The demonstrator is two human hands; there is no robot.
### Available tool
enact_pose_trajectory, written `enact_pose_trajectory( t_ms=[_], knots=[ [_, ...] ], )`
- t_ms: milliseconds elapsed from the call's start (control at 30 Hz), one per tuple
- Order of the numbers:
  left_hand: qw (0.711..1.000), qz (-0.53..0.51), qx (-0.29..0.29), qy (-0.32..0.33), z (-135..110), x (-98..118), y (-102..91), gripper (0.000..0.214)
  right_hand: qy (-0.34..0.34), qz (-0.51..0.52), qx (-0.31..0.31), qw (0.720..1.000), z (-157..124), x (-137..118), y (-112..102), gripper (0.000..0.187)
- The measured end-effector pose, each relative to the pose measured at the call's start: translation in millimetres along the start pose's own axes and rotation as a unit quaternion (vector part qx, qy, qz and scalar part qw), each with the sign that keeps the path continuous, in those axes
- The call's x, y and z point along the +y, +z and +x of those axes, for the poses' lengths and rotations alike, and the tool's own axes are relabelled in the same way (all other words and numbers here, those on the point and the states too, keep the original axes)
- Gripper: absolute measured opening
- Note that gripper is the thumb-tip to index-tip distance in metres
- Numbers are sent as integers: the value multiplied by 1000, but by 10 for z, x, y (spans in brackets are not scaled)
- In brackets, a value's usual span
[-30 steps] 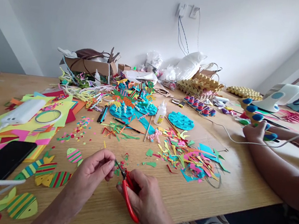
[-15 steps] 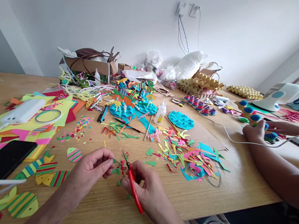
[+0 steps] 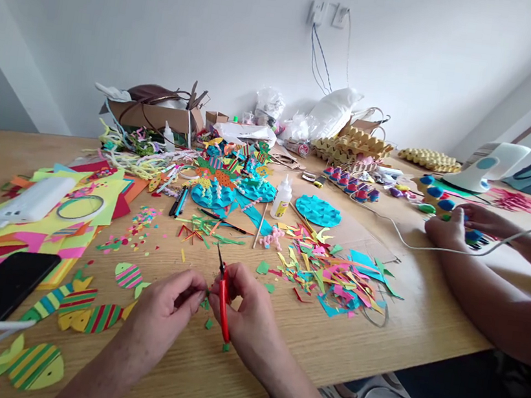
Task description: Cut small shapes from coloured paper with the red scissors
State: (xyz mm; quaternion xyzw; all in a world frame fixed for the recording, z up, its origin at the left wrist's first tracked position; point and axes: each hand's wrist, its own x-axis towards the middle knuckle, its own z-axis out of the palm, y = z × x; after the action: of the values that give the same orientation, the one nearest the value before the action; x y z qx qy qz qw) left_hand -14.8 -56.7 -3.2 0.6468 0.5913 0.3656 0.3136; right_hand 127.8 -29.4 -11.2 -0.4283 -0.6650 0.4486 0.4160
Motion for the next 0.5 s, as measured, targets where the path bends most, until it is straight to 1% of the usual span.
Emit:
enact_pose_trajectory(
  t_ms=[33, 100, 200, 267, 300, 367, 433, 500],
  knots=[
    [1000, -7, -2, -3, 0, -1, 1, 15, 6, 22, -1, 1000, 3, 4, -1, 12],
    [999, -49, -10, -21, -3, -5, 5, 16, 28, 101, -8, 994, 6, 9, -3, 15],
    [986, -151, -21, -62, -14, -6, 23, 19, 76, 249, -17, 965, 3, 8, -3, 25],
    [979, -192, -17, -72, -22, 1, 45, 18, 95, 316, -8, 944, -5, 11, 6, 30],
    [978, -198, -14, -70, -24, 7, 56, 17, 99, 333, -2, 938, -11, 14, 14, 32],
    [980, -192, -6, -59, -23, 22, 74, 13, 101, 344, 1, 934, -24, 24, 35, 34],
    [984, -172, 4, -46, -18, 38, 77, 14, 101, 333, -8, 937, -35, 35, 52, 35],
    [988, -152, 10, -38, -14, 47, 64, 16, 92, 302, -12, 949, -39, 41, 55, 34]
  ],
)
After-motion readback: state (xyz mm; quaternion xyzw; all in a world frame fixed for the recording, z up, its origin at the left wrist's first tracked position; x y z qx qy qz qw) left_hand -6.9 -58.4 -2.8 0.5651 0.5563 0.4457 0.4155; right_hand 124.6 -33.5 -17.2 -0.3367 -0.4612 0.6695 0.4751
